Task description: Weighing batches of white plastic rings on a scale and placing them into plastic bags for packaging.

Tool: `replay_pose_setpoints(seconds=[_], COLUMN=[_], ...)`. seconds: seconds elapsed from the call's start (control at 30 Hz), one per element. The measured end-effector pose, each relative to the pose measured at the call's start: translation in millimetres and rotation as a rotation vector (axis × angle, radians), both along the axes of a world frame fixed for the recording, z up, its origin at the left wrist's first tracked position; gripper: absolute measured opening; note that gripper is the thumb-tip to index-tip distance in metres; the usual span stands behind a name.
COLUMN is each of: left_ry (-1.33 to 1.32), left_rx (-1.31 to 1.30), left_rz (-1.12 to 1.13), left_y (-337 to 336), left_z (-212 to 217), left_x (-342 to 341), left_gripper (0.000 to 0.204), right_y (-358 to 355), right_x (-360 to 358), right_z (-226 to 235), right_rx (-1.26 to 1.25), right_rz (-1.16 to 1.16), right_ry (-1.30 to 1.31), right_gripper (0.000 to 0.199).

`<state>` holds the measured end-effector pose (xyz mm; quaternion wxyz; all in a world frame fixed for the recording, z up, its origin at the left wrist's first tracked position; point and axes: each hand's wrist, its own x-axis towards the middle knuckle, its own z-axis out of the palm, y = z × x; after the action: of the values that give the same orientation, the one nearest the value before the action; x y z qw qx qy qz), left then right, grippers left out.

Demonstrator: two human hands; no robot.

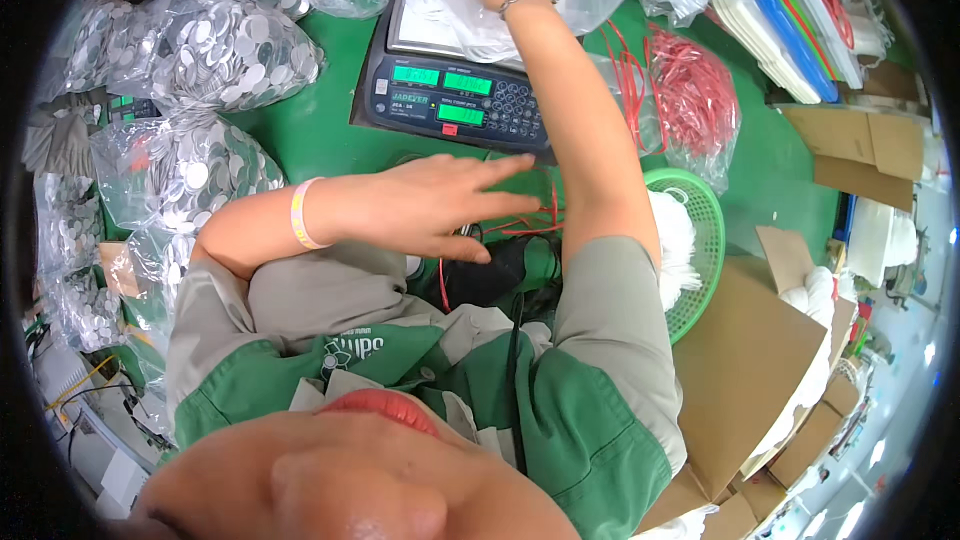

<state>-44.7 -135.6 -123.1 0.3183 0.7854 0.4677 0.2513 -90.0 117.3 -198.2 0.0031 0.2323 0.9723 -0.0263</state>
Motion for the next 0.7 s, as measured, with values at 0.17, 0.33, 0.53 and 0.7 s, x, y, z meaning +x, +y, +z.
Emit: replay_pose_setpoints(seconds=[0.17,0.33,0.53,0.7], left_ry=[0.053,0.064,0.066,-0.015], left_rx=[-0.071,-0.147,-0.202,0.096], left_rz=[-0.14,-0.172,-0.242,-0.015], left_y=[1,-2,3,5], left_z=[3,7,10,4], left_x=[0,1,6,2], left_gripper=[0.056,0.055,0.054,0.054], right_y=[68,24,8,-33], right_x=[15,44,93,186], right_z=[32,99,127,144], right_rx=[-0.045,-0.483,-0.676,-0.662], right_rz=[0.076,-0.178,-0.286,-0.296], right_ry=[0.202,0.467,0.637,1.094], right_gripper=[0.025,0.021,0.022,0.025])
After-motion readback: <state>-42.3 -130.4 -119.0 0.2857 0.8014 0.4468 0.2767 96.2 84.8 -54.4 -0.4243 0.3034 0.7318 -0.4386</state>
